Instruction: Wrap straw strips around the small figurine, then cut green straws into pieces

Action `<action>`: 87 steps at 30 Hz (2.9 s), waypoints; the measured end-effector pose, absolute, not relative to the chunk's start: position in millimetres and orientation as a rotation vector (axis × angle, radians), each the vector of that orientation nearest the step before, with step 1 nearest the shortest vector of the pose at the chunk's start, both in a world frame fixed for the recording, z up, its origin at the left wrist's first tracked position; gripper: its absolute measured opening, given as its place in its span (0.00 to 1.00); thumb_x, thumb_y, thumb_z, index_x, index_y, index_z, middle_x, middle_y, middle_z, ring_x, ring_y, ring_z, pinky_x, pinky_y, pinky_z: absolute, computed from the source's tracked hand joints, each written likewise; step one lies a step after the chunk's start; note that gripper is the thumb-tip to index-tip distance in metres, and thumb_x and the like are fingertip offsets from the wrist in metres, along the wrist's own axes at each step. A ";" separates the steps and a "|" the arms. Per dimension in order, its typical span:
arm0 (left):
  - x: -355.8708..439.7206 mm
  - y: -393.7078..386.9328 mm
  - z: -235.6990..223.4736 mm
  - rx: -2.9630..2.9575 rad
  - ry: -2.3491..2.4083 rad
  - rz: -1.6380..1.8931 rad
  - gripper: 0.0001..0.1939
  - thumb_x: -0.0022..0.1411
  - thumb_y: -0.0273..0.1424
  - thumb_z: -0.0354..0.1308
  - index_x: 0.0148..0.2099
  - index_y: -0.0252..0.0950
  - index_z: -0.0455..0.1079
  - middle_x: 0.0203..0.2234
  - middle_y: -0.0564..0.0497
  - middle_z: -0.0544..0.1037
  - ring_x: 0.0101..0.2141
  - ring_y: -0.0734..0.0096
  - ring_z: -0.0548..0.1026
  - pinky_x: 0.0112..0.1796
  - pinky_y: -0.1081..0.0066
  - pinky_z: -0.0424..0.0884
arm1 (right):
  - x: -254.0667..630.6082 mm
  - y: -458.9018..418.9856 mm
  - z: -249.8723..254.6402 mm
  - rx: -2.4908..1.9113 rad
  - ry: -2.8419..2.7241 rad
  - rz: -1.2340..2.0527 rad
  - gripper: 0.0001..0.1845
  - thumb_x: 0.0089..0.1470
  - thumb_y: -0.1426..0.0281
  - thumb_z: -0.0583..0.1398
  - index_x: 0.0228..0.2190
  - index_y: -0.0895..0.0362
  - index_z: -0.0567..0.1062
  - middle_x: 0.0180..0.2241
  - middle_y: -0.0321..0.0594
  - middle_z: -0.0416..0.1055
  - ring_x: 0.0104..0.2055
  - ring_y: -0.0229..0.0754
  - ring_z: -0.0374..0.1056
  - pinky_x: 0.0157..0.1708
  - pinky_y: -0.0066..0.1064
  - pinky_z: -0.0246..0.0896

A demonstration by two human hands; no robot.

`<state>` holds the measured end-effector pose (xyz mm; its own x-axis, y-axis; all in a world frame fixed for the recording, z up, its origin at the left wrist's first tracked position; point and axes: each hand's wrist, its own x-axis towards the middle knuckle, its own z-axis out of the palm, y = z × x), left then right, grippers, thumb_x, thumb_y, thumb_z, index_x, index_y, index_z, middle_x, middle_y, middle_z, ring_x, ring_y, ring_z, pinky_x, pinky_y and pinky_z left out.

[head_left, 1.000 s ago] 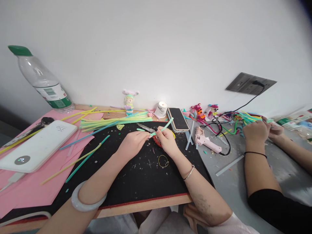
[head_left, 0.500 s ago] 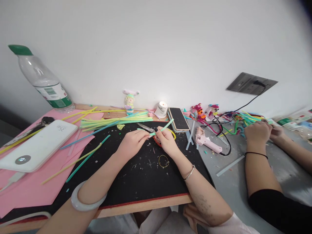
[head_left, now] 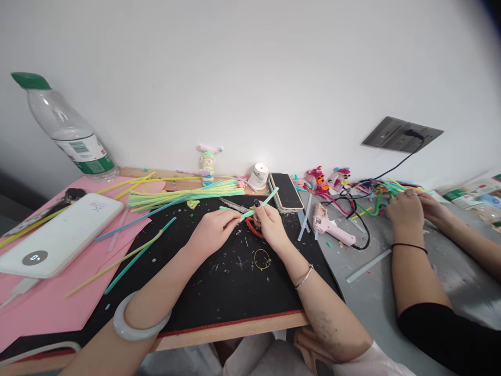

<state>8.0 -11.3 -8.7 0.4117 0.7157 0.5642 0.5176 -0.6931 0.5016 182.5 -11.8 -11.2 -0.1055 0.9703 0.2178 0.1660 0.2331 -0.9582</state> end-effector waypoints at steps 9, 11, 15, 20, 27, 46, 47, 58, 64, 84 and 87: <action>10.4 -9.8 -8.6 1.947 1.161 1.167 0.08 0.60 0.31 0.53 0.36 0.36 0.74 0.26 0.52 0.80 0.27 0.69 0.78 0.33 0.71 0.72 | 184.6 -14.1 5.4 -1.259 -1.904 0.635 0.16 0.59 0.62 0.49 0.24 0.57 0.63 0.21 0.32 0.59 0.25 0.35 0.56 0.27 0.27 0.50; 9.9 -7.9 -9.2 1.727 1.235 1.223 0.09 0.59 0.33 0.54 0.36 0.35 0.73 0.27 0.50 0.80 0.28 0.68 0.78 0.33 0.71 0.73 | 189.9 -12.8 7.5 -1.402 -1.917 0.469 0.09 0.56 0.65 0.51 0.28 0.56 0.65 0.25 0.35 0.63 0.28 0.37 0.60 0.30 0.28 0.53; 8.8 -3.1 -10.9 1.380 1.283 1.283 0.10 0.57 0.35 0.55 0.38 0.34 0.70 0.28 0.48 0.79 0.27 0.66 0.78 0.32 0.68 0.75 | 199.7 -10.7 4.8 -1.646 -2.018 0.245 0.15 0.45 0.68 0.58 0.38 0.58 0.65 0.37 0.44 0.67 0.39 0.45 0.63 0.39 0.33 0.57; 6.6 0.6 -11.6 1.236 1.312 1.314 0.10 0.57 0.35 0.55 0.39 0.34 0.67 0.26 0.48 0.78 0.25 0.68 0.77 0.30 0.68 0.74 | 198.7 -13.8 1.7 -1.839 -2.122 0.337 0.23 0.41 0.70 0.60 0.41 0.60 0.64 0.38 0.49 0.69 0.38 0.47 0.66 0.35 0.32 0.58; 0.5 4.3 -11.5 1.242 1.310 1.418 0.09 0.58 0.36 0.54 0.37 0.35 0.66 0.21 0.54 0.72 0.20 0.74 0.73 0.25 0.73 0.70 | 194.2 -13.3 4.9 -2.021 -1.985 0.293 0.09 0.43 0.67 0.59 0.27 0.56 0.63 0.25 0.40 0.68 0.26 0.41 0.63 0.23 0.28 0.49; -8.1 10.0 -11.9 1.201 1.379 1.634 0.12 0.60 0.38 0.52 0.36 0.35 0.69 0.23 0.53 0.72 0.21 0.76 0.72 0.26 0.74 0.71 | 205.3 -8.4 10.3 -2.076 -1.733 0.239 0.21 0.53 0.50 0.49 0.26 0.56 0.62 0.28 0.44 0.67 0.28 0.43 0.62 0.25 0.29 0.48; -7.7 9.9 -12.0 1.203 1.377 1.629 0.12 0.60 0.38 0.52 0.36 0.35 0.69 0.23 0.53 0.72 0.21 0.76 0.72 0.26 0.74 0.71 | 204.9 -8.4 11.3 -2.038 -1.721 0.225 0.20 0.54 0.51 0.49 0.26 0.56 0.62 0.28 0.44 0.67 0.28 0.42 0.62 0.25 0.29 0.48; -2.0 2.5 -3.6 1.424 1.241 1.455 0.10 0.60 0.35 0.52 0.34 0.35 0.69 0.22 0.53 0.72 0.21 0.77 0.70 0.27 0.75 0.69 | 194.9 -18.5 14.4 -1.611 -2.175 0.533 0.18 0.45 0.56 0.59 0.23 0.56 0.59 0.22 0.30 0.59 0.23 0.33 0.50 0.23 0.25 0.42; 0.7 -0.8 0.9 1.475 1.122 1.312 0.10 0.59 0.35 0.53 0.30 0.35 0.68 0.20 0.54 0.70 0.19 0.75 0.69 0.25 0.74 0.68 | 199.6 -15.0 15.1 -1.469 -2.120 0.788 0.18 0.44 0.58 0.59 0.20 0.56 0.57 0.21 0.27 0.50 0.24 0.32 0.43 0.22 0.24 0.40; 0.7 -0.5 1.1 1.280 0.985 1.173 0.11 0.55 0.37 0.59 0.30 0.34 0.70 0.21 0.53 0.72 0.19 0.76 0.69 0.24 0.73 0.66 | 208.6 -15.4 24.9 -1.358 -2.067 1.157 0.14 0.46 0.66 0.56 0.18 0.57 0.56 0.20 0.29 0.48 0.23 0.31 0.44 0.22 0.24 0.42; 1.1 -2.2 3.5 1.250 0.988 1.136 0.11 0.53 0.38 0.60 0.29 0.34 0.70 0.20 0.52 0.73 0.18 0.76 0.69 0.24 0.73 0.67 | 210.9 -17.3 27.0 -1.377 -2.074 1.166 0.11 0.44 0.69 0.54 0.16 0.57 0.57 0.19 0.29 0.48 0.22 0.31 0.44 0.20 0.24 0.40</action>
